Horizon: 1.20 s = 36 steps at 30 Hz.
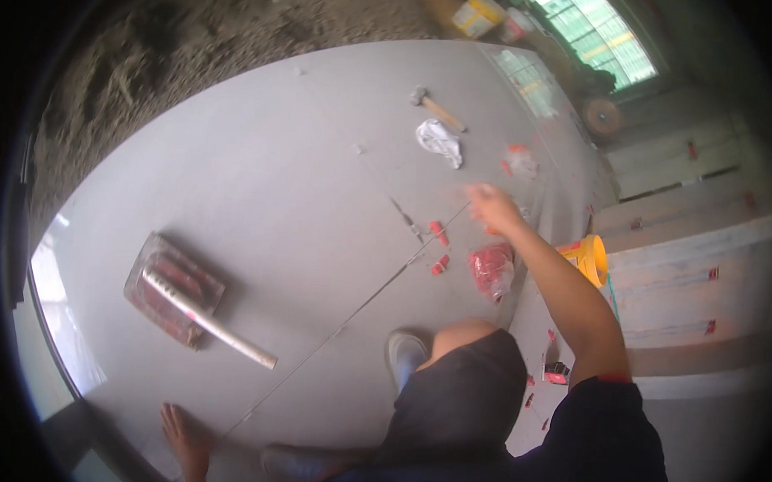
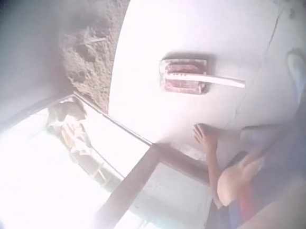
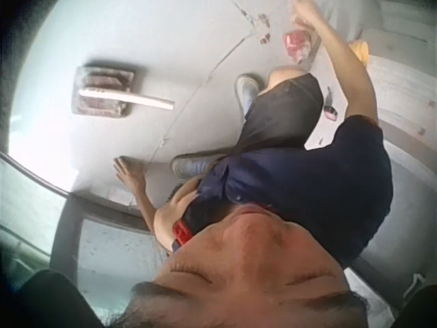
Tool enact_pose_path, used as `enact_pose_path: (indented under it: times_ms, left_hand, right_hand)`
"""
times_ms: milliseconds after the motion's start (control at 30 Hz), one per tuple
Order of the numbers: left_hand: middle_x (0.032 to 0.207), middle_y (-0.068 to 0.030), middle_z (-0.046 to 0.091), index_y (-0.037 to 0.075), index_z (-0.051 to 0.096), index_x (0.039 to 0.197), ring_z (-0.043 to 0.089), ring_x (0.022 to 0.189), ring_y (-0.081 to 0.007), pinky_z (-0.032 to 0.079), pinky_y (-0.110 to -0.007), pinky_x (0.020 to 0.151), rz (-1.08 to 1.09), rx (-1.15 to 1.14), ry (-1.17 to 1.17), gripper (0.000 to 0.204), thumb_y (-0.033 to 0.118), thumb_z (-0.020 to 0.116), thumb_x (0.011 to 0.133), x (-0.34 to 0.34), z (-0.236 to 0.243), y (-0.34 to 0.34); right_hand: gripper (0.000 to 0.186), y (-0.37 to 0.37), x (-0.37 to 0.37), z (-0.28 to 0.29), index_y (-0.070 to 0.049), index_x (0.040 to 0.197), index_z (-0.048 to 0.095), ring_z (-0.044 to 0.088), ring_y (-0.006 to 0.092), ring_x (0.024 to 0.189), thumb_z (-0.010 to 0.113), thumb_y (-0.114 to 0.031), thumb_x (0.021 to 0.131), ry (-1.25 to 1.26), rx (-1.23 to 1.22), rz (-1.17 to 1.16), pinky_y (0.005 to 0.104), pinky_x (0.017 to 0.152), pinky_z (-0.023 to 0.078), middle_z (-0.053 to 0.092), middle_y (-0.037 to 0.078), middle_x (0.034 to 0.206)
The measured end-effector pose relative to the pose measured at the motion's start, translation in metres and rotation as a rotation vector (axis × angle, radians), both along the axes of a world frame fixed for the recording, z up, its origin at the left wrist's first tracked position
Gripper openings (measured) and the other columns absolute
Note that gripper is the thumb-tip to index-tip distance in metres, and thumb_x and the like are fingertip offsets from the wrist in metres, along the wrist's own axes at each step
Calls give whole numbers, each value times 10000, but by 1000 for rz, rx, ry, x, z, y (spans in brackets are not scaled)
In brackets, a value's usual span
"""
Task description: The person applies grout or mortar to floor tiles using a trowel and kemudian wipes the tile surface with a cloth before inserting plastic spacers into the joints.
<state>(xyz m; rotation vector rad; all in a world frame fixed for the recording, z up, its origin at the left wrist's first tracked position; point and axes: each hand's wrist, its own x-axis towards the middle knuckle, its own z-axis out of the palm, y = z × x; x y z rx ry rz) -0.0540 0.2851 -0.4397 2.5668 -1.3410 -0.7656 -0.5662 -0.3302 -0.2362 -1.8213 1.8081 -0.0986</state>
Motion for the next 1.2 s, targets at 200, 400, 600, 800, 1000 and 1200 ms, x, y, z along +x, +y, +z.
enact_pose_path:
  times_ms: [200, 400, 600, 800, 1000, 1200]
  left_hand:
    - [1412, -233, 487, 27, 408, 1444, 463, 1304, -389, 355, -420, 1112, -41, 577, 83, 707, 449, 608, 914, 57, 105, -82]
    - [1352, -278, 498, -61, 440, 1366, 451, 1266, -446, 339, -495, 1088, -406, 247, -94, 657, 112, 704, 789, 30, 165, -185]
    - [1229, -225, 610, -18, 561, 1262, 572, 1162, -387, 420, -478, 1036, -473, 47, 251, 548, 163, 764, 786, -75, 142, -277]
    - [879, -103, 710, 46, 722, 844, 636, 946, -284, 273, -502, 1142, -643, 66, 93, 291, 334, 738, 808, -118, 102, -263]
    - [694, -157, 680, 53, 734, 772, 659, 816, -308, 295, -434, 1138, -527, 368, -93, 326, 377, 719, 806, -76, 86, -218]
    - [920, -185, 655, 1, 650, 1020, 613, 900, -382, 447, -479, 924, -249, 109, -73, 322, 258, 700, 832, -91, 72, -255]
  right_hand:
    - [147, 42, -241, -42, -41, 837, 682, 665, 269, 675, 656, -161, 757, 958, 701, 803, 431, 657, 526, 685, 135, 776]
    - [193, 144, -228, -143, -44, 979, 701, 669, 391, 873, 593, -116, 836, 277, -104, -316, 449, 775, 528, 689, 218, 909]
    - [275, 149, -218, -207, -56, 1159, 587, 654, 243, 868, 606, -149, 901, -103, -534, -531, 351, 763, 525, 664, 102, 944]
    - [104, 144, -254, -209, -56, 1003, 572, 607, 173, 799, 554, -108, 915, -1144, 189, -1430, 316, 707, 536, 614, 56, 879]
    - [289, 109, -187, -142, -1, 1176, 539, 635, 266, 906, 554, -131, 919, -89, -637, -380, 364, 789, 519, 626, 145, 1026]
    - [393, -89, -106, -162, -52, 1257, 543, 575, 380, 1032, 620, -204, 903, -215, -567, -69, 426, 883, 480, 585, 214, 1134]
